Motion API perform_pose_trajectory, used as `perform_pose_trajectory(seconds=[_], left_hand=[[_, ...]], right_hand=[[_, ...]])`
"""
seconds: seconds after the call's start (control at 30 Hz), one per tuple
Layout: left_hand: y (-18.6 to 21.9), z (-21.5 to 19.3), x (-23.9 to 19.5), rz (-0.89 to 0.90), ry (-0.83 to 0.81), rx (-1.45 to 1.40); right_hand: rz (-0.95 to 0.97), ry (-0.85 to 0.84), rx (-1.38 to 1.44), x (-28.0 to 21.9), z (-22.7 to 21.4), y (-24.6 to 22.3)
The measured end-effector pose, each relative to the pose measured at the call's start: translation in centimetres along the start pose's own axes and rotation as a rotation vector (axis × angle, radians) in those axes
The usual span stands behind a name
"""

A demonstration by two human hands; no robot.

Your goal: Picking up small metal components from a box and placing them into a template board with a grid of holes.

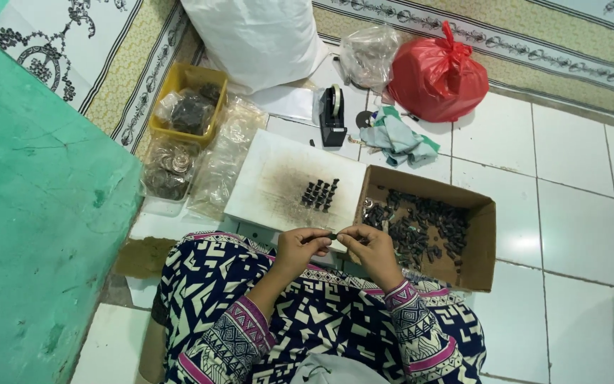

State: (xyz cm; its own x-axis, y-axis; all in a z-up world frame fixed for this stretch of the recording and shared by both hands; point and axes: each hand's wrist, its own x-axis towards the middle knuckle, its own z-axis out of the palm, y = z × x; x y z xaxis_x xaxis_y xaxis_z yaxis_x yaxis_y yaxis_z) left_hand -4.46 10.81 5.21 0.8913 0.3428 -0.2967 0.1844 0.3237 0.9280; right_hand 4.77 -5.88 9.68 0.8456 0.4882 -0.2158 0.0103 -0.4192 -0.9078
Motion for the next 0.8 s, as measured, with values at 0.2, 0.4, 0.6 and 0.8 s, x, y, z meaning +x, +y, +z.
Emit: perform_pose_trajectory(seconds=[0.2, 0.4, 0.6, 0.8], left_hand=[[0.1, -0.9, 1.1, 0.007, 0.024, -0.023], [-1.0, -1.8, 2.7, 0.021, 0.095, -0.018], [-0.6, -2.6, 5.4, 0.08, 0.137, 0.04], [1.4, -4.1, 8.7, 0.348, 0.167, 0.271]], right_hand=[[-0.113, -0.034, -0.024, 2.3, 1.3, -0.6], [-0.175, 0.022, -0.17, 4.5, 3.4, 0.5], [-0.287, -0.006, -0.356, 7.6, 3.6, -2.4], [-0.294, 0.066, -0.292, 13.2, 3.6, 0.1]])
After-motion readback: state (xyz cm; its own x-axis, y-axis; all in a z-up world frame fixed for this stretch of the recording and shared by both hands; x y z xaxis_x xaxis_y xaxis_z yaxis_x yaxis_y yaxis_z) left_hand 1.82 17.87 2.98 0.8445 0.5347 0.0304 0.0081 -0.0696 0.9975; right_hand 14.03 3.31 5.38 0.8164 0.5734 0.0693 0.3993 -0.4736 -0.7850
